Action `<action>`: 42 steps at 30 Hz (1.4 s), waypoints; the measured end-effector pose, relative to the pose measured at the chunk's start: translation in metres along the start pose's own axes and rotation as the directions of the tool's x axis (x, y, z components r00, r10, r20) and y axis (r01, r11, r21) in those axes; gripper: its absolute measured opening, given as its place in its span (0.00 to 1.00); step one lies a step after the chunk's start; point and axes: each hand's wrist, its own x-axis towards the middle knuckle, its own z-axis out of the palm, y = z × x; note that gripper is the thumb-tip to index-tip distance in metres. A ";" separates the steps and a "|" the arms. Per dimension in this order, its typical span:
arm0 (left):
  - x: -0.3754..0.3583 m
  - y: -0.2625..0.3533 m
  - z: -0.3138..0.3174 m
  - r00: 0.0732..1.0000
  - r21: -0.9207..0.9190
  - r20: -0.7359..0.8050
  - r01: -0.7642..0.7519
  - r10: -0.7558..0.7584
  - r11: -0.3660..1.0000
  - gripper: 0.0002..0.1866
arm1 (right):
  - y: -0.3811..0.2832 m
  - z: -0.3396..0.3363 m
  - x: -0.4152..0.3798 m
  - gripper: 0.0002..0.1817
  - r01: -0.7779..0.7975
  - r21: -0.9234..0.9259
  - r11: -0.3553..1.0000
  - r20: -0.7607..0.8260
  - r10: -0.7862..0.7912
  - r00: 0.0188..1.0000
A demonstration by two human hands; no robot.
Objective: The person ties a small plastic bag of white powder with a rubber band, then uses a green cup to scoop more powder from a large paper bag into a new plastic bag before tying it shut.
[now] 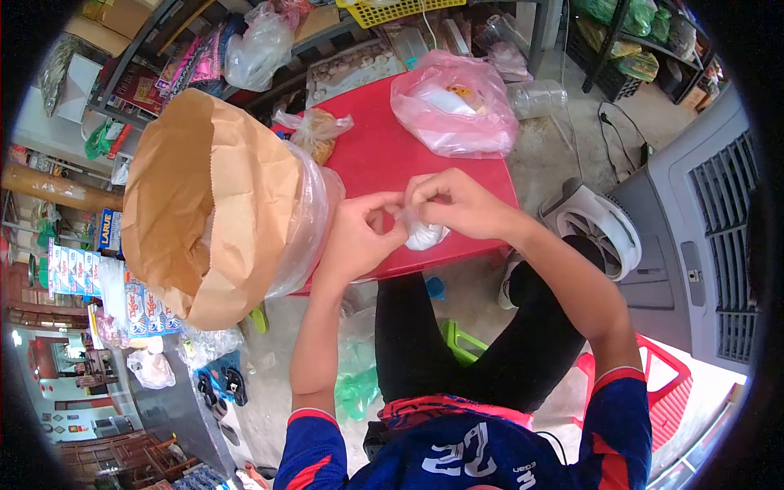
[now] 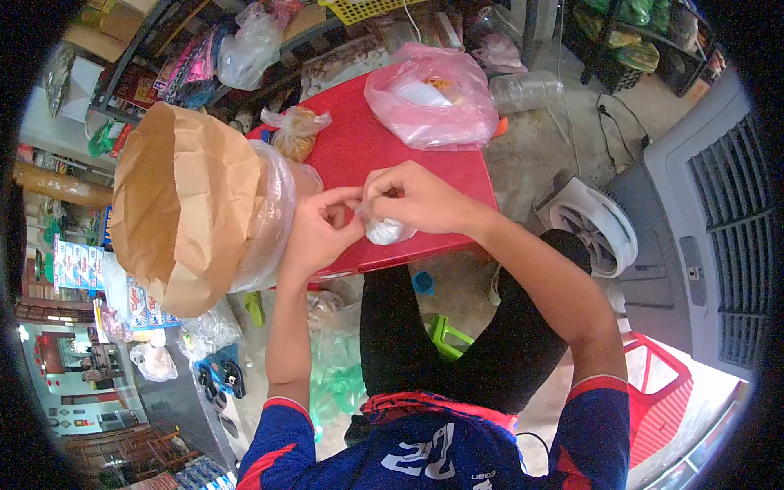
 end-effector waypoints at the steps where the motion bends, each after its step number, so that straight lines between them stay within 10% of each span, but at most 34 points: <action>1: 0.001 0.001 -0.001 1.000 0.065 -0.009 -0.014 0.015 0.998 0.18 | -0.001 -0.002 0.000 0.06 -0.047 0.048 0.998 0.001 0.047 0.999; 11: -0.013 -0.046 0.024 0.945 -0.750 -0.254 -0.059 -0.205 0.659 0.06 | 0.008 -0.010 0.003 0.11 0.042 0.255 0.966 -0.025 -0.037 0.999; 17: -0.026 -0.023 0.025 0.900 -0.317 -0.434 -0.197 0.042 0.928 0.07 | -0.003 -0.005 0.008 0.16 0.068 0.069 0.995 -0.113 -0.060 0.992; 30: -0.024 -0.022 0.024 0.855 -0.064 -0.461 -0.299 0.238 0.952 0.07 | 0.008 0.007 0.017 0.14 0.034 -0.103 0.994 -0.282 -0.062 0.957; 42: -0.011 -0.028 0.021 0.896 -0.765 -0.231 0.074 -0.380 0.640 0.09 | 0.010 0.005 0.025 0.11 0.223 -0.637 0.738 -0.134 -0.391 0.911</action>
